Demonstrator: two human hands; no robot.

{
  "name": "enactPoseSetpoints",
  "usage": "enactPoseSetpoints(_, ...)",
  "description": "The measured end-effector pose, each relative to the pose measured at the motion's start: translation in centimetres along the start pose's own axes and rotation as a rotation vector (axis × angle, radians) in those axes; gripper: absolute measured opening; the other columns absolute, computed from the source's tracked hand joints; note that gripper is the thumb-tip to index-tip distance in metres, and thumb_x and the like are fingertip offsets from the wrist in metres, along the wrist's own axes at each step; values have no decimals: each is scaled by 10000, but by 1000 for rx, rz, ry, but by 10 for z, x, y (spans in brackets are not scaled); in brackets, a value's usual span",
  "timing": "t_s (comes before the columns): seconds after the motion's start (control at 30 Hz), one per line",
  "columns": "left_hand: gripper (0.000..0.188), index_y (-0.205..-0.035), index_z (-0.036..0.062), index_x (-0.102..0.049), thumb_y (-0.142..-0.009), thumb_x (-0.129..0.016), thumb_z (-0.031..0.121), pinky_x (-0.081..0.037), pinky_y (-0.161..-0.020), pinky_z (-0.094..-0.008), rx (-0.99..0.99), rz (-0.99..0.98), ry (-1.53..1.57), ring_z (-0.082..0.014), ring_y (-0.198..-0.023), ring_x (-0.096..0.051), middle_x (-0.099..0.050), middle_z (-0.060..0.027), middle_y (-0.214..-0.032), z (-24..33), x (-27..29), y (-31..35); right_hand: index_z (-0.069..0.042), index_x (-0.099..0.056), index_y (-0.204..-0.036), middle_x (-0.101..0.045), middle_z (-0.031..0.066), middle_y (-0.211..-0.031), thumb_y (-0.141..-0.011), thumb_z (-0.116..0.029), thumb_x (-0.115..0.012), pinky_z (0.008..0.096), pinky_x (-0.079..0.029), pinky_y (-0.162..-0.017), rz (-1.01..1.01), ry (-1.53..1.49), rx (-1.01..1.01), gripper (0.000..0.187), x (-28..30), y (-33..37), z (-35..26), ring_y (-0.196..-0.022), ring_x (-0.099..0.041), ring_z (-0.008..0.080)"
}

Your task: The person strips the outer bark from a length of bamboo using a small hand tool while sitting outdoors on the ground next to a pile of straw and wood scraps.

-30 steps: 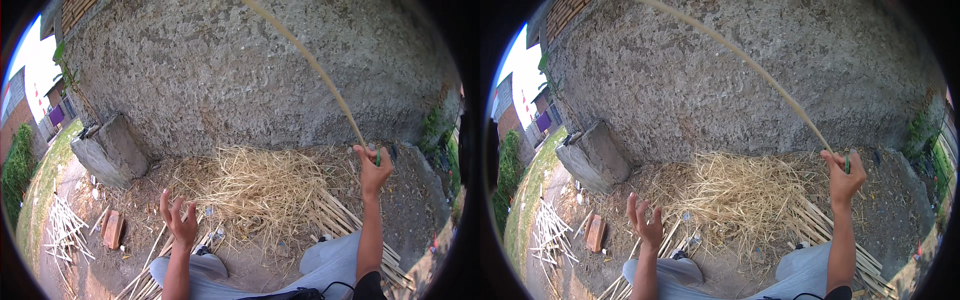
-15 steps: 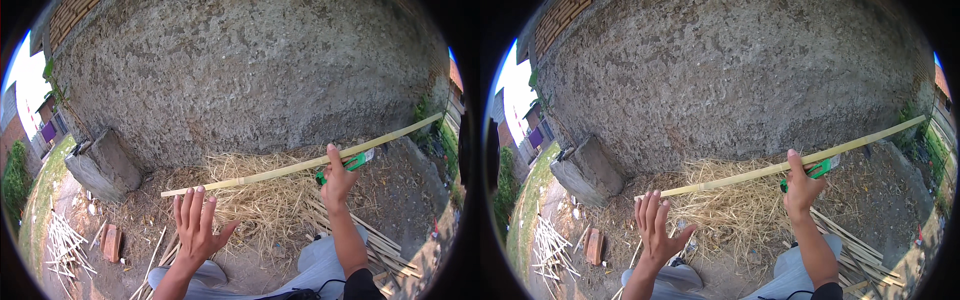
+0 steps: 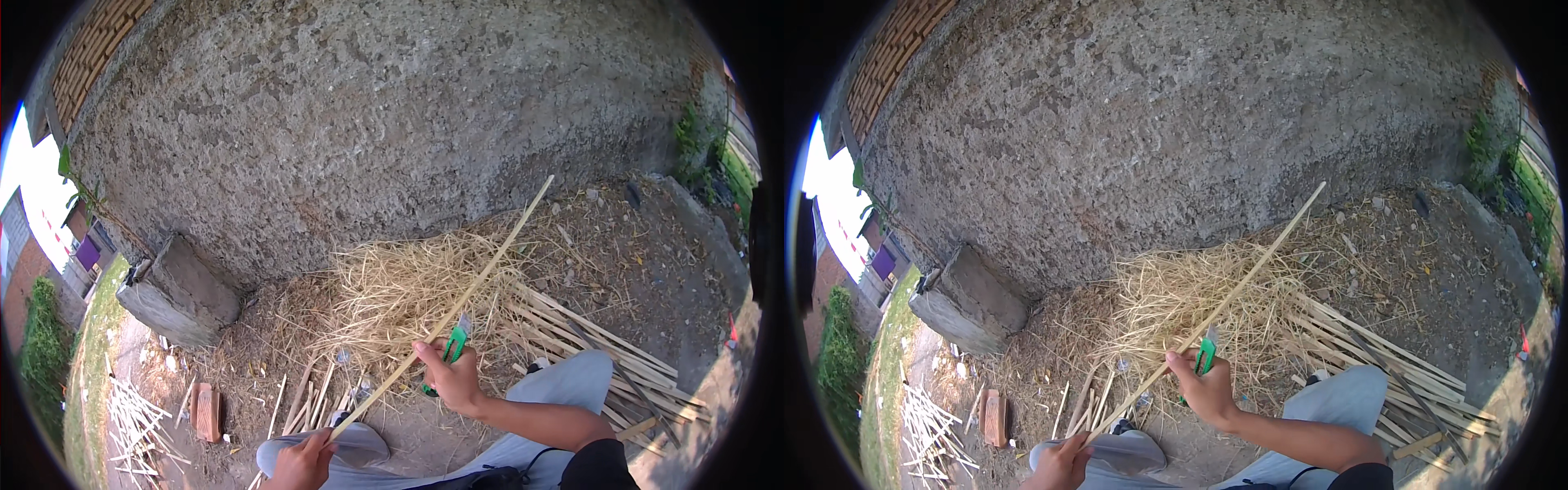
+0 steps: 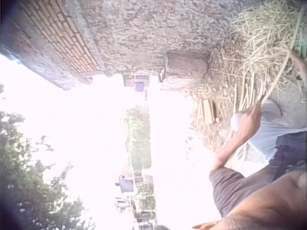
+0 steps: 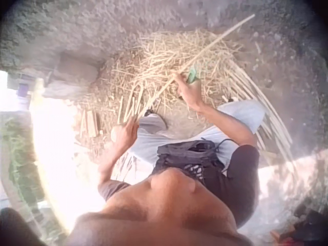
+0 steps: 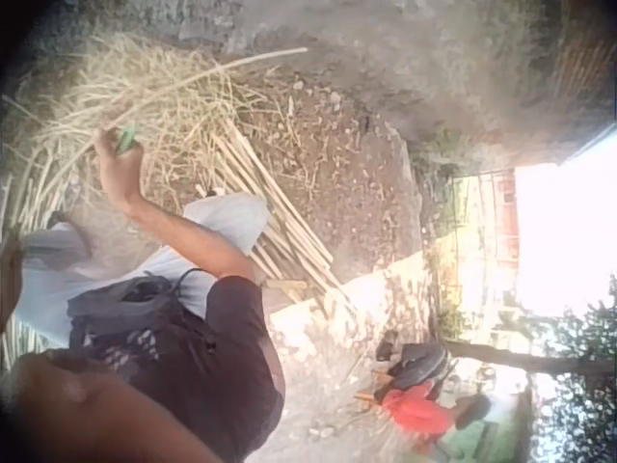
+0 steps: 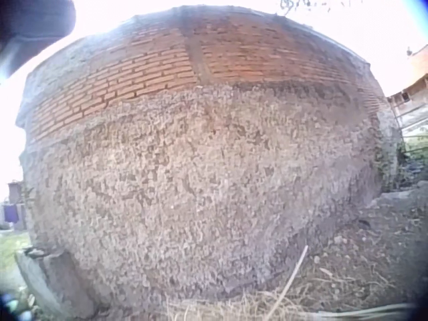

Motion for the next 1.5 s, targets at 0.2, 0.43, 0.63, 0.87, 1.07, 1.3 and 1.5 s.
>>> enactPoseSetpoints(0.2,348,-1243,22,-514,-961,-576,215,-495,-685,-397,-153,-51,532,-295,-849,-654,-654,-160,-1032,4,-53,-33,-38,-657,-717,-542,-20,-538,-880,-219,-736,249,-324,-381,-5,394,-102,256,13,10,62,-432,-472,50)
enactPoseSetpoints(0.43,360,-1166,22,-529,-1077,-357,325,-340,-467,-220,391,-454,1418,-59,-549,-429,-537,-22,-785,29,-131,-109,10,-673,-840,-558,-18,-561,-920,-287,-688,260,-397,-468,-180,654,-15,308,-4,6,45,-497,-512,61)
enactPoseSetpoints(0.63,349,-962,51,-525,-1078,-355,334,-274,-423,-231,588,-656,1616,-70,-483,-310,-368,27,-642,15,-147,-93,33,-447,-1267,-622,166,-992,-1009,-386,-484,439,-475,-779,-269,925,175,494,19,-41,-31,-859,-635,273)
enactPoseSetpoints(0.87,357,-854,103,-470,-1072,-310,336,-240,-419,-237,729,-741,1754,-75,-503,-261,-338,38,-636,15,-182,-87,14,-530,-1282,-566,152,-860,-1006,-234,-507,423,-450,-658,-312,1211,469,372,36,-69,-21,-695,-558,294)
enactPoseSetpoints(1.07,391,-779,121,-399,-1068,-301,365,-199,-386,-242,693,-723,1766,-70,-463,-225,-278,45,-588,18,-192,-71,-19,-641,-1231,-541,131,-786,-952,-211,-611,381,-437,-578,-344,1351,465,340,26,-65,-5,-616,-535,265)
enactPoseSetpoints(1.3,434,-738,129,-413,-1064,-335,405,-182,-384,-252,681,-652,1731,-63,-440,-247,-288,58,-573,10,-198,-53,-41,-618,-1261,-583,133,-836,-962,-301,-587,423,-503,-595,-428,1371,519,397,16,-49,5,-643,-605,296)
enactPoseSetpoints(1.5,421,-751,109,-378,-1069,-304,374,-173,-360,-256,674,-622,1747,-79,-422,-212,-263,40,-563,8,-192,-54,2,-593,-1265,-609,145,-802,-949,-267,-605,424,-498,-567,-387,1325,569,415,19,-46,10,-628,-612,308)
Point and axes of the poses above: each hand's wrist, its own y-axis away from the middle knuckle, its own x-axis out of the back of the hand, z = x × y, the point moved 8 cm from there along -y, towards the middle knuckle
